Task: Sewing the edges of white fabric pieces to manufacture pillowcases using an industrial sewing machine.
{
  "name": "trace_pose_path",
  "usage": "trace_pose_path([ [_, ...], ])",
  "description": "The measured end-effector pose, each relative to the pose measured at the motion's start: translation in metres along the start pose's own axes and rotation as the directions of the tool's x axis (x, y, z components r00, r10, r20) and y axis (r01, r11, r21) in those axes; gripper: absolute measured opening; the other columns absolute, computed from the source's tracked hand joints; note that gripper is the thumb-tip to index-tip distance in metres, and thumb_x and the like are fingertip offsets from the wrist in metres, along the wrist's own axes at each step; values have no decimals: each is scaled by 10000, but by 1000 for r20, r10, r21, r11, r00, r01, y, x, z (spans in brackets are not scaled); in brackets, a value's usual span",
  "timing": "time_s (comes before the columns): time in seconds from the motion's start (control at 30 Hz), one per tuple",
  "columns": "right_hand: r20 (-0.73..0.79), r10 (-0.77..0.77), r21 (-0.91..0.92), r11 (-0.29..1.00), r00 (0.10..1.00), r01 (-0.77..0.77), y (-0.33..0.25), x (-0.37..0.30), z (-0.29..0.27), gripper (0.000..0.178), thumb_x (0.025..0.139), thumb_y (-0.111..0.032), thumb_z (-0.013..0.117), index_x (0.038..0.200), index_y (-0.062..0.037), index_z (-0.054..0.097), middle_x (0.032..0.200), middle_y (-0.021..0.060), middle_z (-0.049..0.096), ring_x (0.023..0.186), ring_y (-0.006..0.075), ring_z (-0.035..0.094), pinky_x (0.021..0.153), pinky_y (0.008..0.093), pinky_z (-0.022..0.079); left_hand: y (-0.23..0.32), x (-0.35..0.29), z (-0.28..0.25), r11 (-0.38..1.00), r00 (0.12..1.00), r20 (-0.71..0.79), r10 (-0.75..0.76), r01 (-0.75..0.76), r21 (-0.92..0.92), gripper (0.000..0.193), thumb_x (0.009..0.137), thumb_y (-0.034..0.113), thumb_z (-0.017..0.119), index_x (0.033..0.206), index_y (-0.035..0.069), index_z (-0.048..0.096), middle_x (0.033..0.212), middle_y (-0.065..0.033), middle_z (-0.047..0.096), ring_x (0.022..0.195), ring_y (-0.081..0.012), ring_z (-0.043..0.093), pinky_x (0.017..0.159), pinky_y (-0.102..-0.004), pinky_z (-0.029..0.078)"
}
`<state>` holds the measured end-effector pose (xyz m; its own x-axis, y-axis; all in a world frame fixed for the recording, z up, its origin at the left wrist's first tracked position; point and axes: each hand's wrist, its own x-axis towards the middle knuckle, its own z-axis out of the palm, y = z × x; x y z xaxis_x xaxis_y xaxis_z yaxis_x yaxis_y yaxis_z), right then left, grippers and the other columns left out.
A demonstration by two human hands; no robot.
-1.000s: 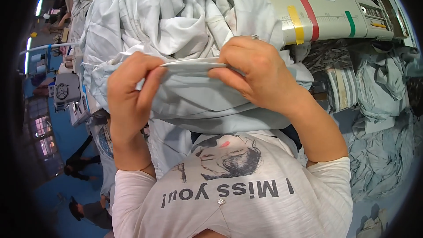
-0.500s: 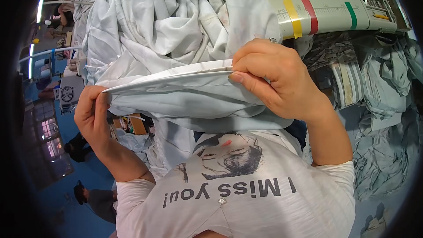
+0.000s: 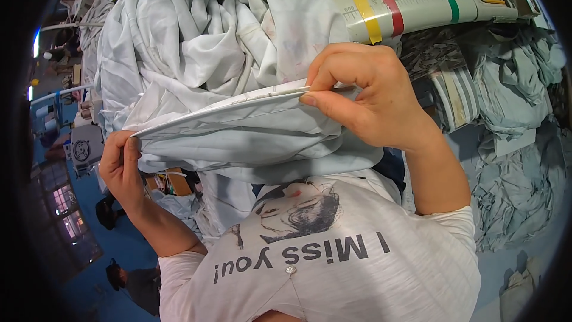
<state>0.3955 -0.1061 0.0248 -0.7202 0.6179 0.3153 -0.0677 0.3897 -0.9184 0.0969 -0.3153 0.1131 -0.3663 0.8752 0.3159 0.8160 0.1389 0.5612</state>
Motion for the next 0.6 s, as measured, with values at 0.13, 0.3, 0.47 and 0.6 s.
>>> trace_pose_path([
  [0.13,-39,-80,-2,997,996,80,4,4,4,120,737,11,726,697,11,613,774,87,650,626,118,563,571,236,428,-14,3,2,997,997,12,-74,74,-13,35,888,-15,631,911,-31,653,807,-38,584,719,-104,493,645,-226,375],
  [0.3,-19,-119,-66,991,993,118,5,16,13,147,736,22,720,676,1,588,756,91,640,609,125,565,542,241,421,3,29,40,929,997,-63,33,-8,369,300,858,23,668,1147,-10,596,1099,-144,639,735,-218,590,674,-301,477],
  [0.47,72,-317,-332,886,946,323,-11,24,17,157,709,42,736,719,-12,590,789,88,633,633,204,587,540,290,446,81,24,114,915,911,130,393,-373,-152,510,736,-51,710,1226,-15,571,1166,-152,628,662,-173,600,582,-271,470],
  [0.6,111,-359,-346,860,927,375,-15,28,22,174,699,38,750,740,-14,588,806,89,635,669,229,600,559,306,462,78,42,124,948,888,358,287,-209,-241,389,752,-36,693,1132,-15,614,1014,-140,665,659,-230,609,593,-294,480],
])
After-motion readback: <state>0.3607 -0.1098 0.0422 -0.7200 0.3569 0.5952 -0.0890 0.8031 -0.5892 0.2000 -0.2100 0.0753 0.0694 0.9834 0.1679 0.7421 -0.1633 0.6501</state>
